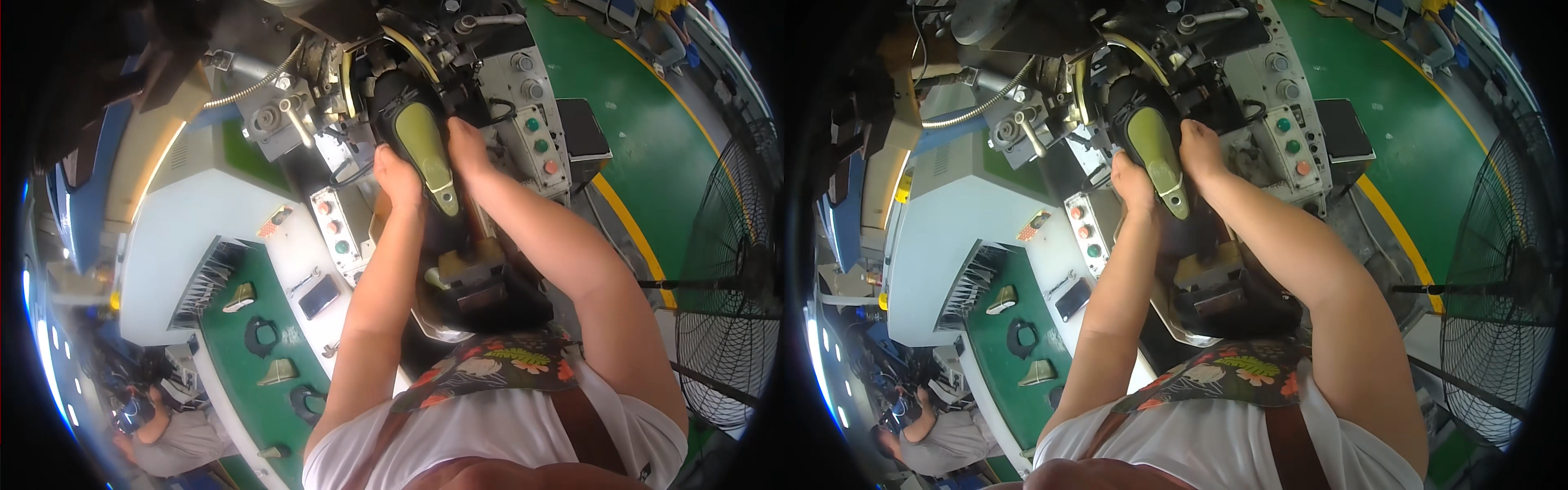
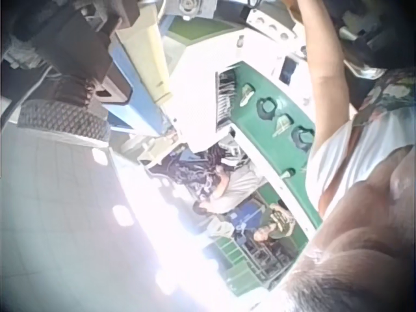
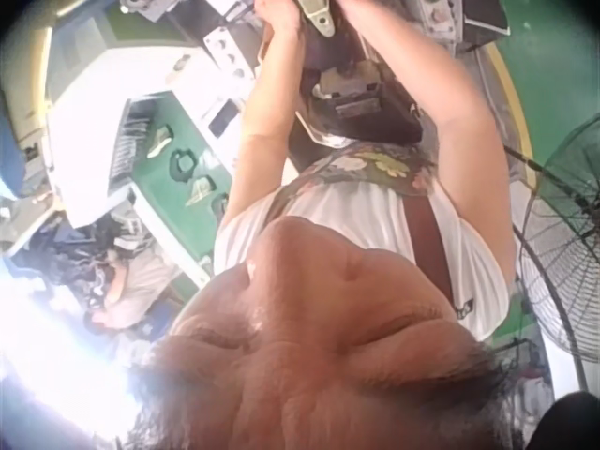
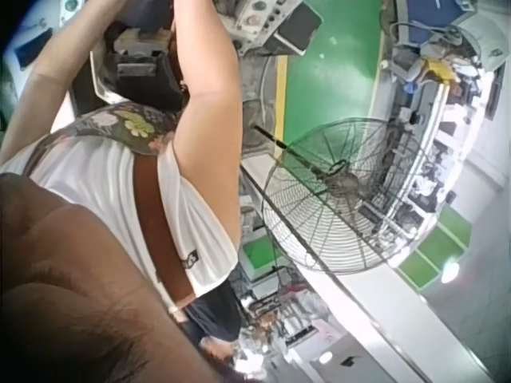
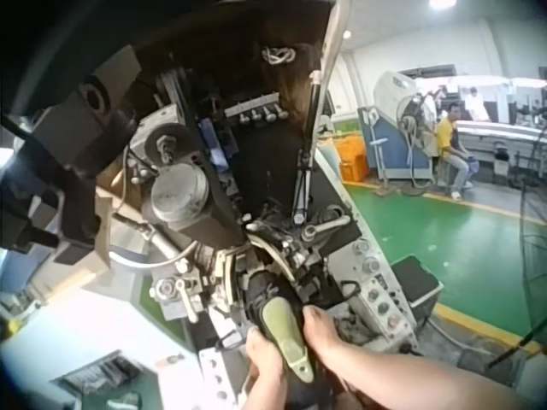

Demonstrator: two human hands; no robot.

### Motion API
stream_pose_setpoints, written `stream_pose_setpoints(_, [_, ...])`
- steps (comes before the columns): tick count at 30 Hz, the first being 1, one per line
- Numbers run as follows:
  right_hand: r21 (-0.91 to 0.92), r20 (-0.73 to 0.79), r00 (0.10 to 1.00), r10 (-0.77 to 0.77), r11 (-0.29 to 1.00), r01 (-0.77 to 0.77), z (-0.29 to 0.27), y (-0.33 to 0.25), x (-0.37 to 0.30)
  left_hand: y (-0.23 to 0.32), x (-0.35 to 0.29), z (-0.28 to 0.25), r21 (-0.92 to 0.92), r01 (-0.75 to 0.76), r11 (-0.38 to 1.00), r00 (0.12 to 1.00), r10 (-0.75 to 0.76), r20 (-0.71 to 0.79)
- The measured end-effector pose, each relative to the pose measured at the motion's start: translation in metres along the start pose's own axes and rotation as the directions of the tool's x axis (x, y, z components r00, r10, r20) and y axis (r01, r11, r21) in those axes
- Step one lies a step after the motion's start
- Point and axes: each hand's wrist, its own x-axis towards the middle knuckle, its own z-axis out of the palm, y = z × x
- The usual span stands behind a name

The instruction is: The person fits shoe uppers onto shoe lasts by hand, inserts each shoe into a lasting machine, and presses the machine controls to press and shape the uppers onto the lasts.

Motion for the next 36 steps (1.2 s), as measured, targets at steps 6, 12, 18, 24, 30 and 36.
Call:
stream_pose_setpoints(6, [0.055, 0.071, 0.992, 0.108, 0.992, -0.112, 0.004, -0.013, -0.007, -0.012, 0.009, -0.014, 0.104, -0.076, 0.992, 0.997, 0.072, 0.04])
stream_pose_setpoints(12, [-0.069, -0.006, 0.999, -0.032, 0.997, 0.031, -0.001, -0.012, -0.008, -0.009, 0.004, -0.006, 0.125, -0.117, 0.985, 0.993, 0.112, 0.042])
stream_pose_setpoints(18, [-0.096, -0.031, 0.999, -0.024, 0.995, 0.021, 0.003, -0.021, -0.018, -0.032, 0.015, -0.02, 0.016, 0.021, 1.0, 0.997, -0.022, 0.078])
stream_pose_setpoints(24, [-0.176, -0.009, 0.998, 0.068, 0.982, -0.069, 0.004, -0.021, -0.011, -0.025, 0.012, -0.015, 0.052, 0.007, 0.999, 0.999, -0.009, 0.038])
stream_pose_setpoints(30, [-0.364, 0.158, 0.978, 0.137, 0.929, -0.071, -0.003, -0.026, 0.006, 0.032, -0.013, -0.004, 0.07, 0.074, 0.995, 0.996, -0.077, 0.052])
stream_pose_setpoints(36, [-0.234, 0.377, 0.903, 0.206, 0.965, -0.123, -0.074, -0.039, -0.018, -0.004, 0.002, -0.099, 0.437, -0.21, 0.874, 0.951, 0.286, -0.116])
